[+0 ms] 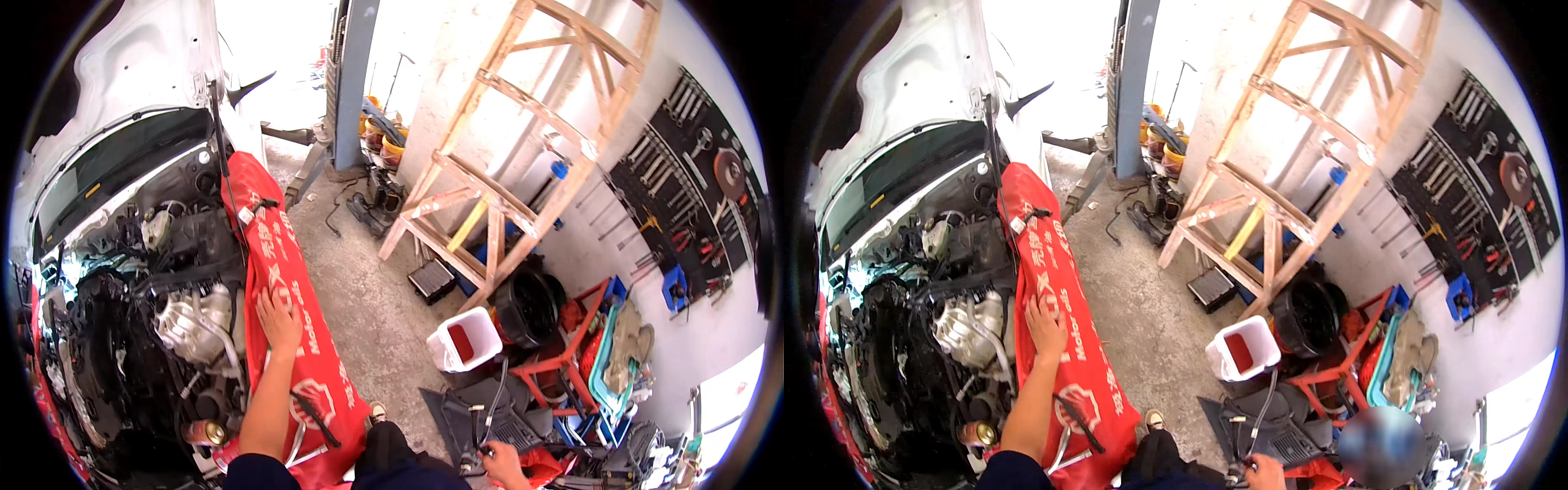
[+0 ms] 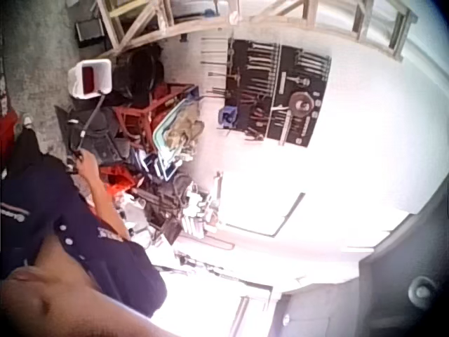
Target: The person disconnects components in a car engine bay, picks up a heat shield cover from the floor, and positions and installs the cover into the engine bay by hand.
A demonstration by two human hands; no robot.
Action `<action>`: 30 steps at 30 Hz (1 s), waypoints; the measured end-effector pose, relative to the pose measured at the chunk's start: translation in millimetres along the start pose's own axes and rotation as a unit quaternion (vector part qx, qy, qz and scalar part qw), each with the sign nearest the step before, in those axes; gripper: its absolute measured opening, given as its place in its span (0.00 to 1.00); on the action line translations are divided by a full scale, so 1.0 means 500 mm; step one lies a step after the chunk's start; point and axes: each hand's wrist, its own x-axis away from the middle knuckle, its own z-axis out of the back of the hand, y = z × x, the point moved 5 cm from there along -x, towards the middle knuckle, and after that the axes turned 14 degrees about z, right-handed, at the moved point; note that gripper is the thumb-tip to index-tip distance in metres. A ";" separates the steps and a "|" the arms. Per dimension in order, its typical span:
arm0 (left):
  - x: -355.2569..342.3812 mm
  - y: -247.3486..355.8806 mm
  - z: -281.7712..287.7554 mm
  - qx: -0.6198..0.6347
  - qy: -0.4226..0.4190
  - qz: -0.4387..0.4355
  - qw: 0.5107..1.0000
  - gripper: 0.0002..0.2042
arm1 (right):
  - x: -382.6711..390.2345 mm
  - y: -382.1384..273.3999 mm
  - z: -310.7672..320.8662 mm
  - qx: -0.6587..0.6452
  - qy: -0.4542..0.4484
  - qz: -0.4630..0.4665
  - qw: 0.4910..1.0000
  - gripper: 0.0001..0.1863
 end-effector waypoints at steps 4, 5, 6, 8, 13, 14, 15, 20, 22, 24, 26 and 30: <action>-0.024 -0.005 -0.029 0.004 -0.046 0.078 0.996 0.33 | -0.329 -0.111 0.117 0.006 0.028 0.076 0.997 0.13; -0.023 -0.004 -0.030 0.010 -0.056 0.084 0.995 0.33 | -0.410 -0.135 0.137 0.019 0.033 0.091 0.995 0.15; -0.023 -0.002 -0.031 0.023 -0.055 0.085 0.995 0.33 | -0.488 -0.149 0.150 0.018 0.006 0.082 0.996 0.17; -0.021 -0.005 -0.041 -0.001 -0.081 0.104 0.991 0.33 | -0.652 -0.180 0.152 0.049 0.015 0.126 0.991 0.20; -0.033 -0.007 -0.049 -0.059 -0.094 0.129 0.985 0.30 | -1.118 -0.193 0.090 0.072 0.016 0.182 0.981 0.16; -0.037 0.004 -0.045 -0.101 -0.112 0.107 0.983 0.28 | -1.222 -0.190 0.067 0.061 0.022 0.182 0.981 0.15; -0.047 0.025 -0.042 -0.152 -0.107 0.062 0.981 0.27 | -1.330 -0.188 0.046 0.039 0.024 0.197 0.979 0.14; -0.163 0.115 -0.069 -0.001 -0.151 0.330 0.932 0.34 | -1.939 -0.140 -0.127 0.074 -0.055 0.174 0.981 0.16; -0.276 0.146 -0.175 -0.032 -0.174 0.420 0.890 0.34 | -2.170 -0.104 -0.226 0.075 -0.080 0.157 0.981 0.16; -0.401 0.164 -0.286 -0.063 -0.183 0.463 0.865 0.35 | -2.364 -0.062 -0.335 0.107 -0.119 0.151 0.975 0.15; -0.511 0.178 -0.395 -0.091 -0.189 0.496 0.843 0.35 | -2.530 -0.007 -0.425 0.152 -0.165 0.162 0.961 0.13; -0.647 0.170 -0.550 -0.136 -0.189 0.534 0.813 0.35 | -2.750 0.086 -0.542 0.150 -0.147 0.152 0.966 0.14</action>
